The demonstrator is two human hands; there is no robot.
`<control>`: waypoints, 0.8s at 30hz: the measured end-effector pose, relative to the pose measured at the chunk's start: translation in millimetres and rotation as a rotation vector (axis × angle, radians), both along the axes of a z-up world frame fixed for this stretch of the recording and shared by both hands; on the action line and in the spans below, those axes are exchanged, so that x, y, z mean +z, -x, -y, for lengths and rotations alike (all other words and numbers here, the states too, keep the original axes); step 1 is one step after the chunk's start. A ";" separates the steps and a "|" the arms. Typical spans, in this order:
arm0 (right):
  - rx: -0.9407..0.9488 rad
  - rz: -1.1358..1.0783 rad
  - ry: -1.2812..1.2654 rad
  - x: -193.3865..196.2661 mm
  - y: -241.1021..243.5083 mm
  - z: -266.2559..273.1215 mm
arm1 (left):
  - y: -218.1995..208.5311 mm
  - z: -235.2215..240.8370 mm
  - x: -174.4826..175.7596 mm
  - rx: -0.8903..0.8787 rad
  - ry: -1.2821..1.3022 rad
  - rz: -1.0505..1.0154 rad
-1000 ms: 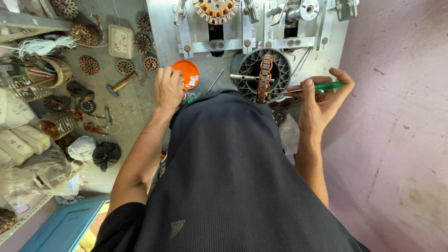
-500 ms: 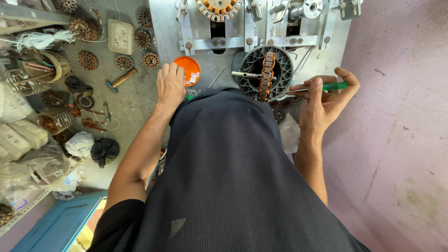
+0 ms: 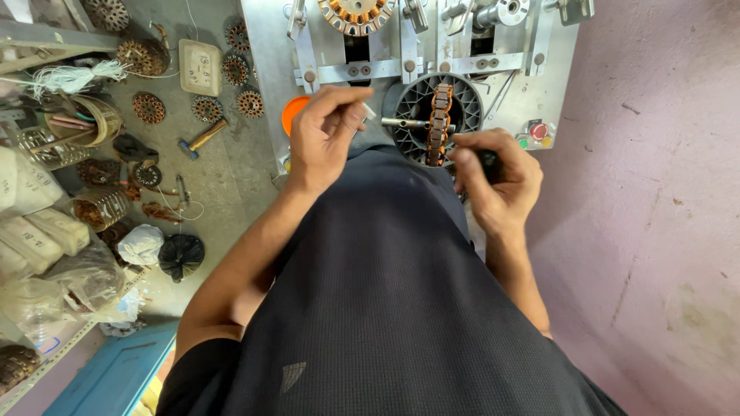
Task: The person wires a motor stator by hand using scissors and a screwdriver.
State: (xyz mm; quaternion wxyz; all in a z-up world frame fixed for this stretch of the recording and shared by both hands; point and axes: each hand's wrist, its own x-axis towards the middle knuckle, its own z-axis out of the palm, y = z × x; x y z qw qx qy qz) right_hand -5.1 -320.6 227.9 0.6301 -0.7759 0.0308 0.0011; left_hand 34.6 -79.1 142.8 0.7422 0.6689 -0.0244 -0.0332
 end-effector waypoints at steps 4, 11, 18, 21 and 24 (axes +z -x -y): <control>0.059 0.138 0.144 14.4 -11.6 -21.9 | -0.9 27.8 53.2 -0.090 -0.010 0.037; 0.100 0.298 0.313 25.0 -20.9 -16.0 | -1.1 44.6 72.9 -0.117 -0.135 0.163; 0.122 -0.096 -0.208 13.9 -9.4 -4.4 | 2.3 40.3 64.3 -0.197 -0.117 0.291; 0.136 -0.302 -0.463 8.5 -9.9 5.2 | 0.5 32.7 63.2 -0.294 -0.067 0.331; 0.209 -0.355 -0.576 2.7 -10.3 10.1 | -0.8 27.4 62.5 -0.357 -0.053 0.368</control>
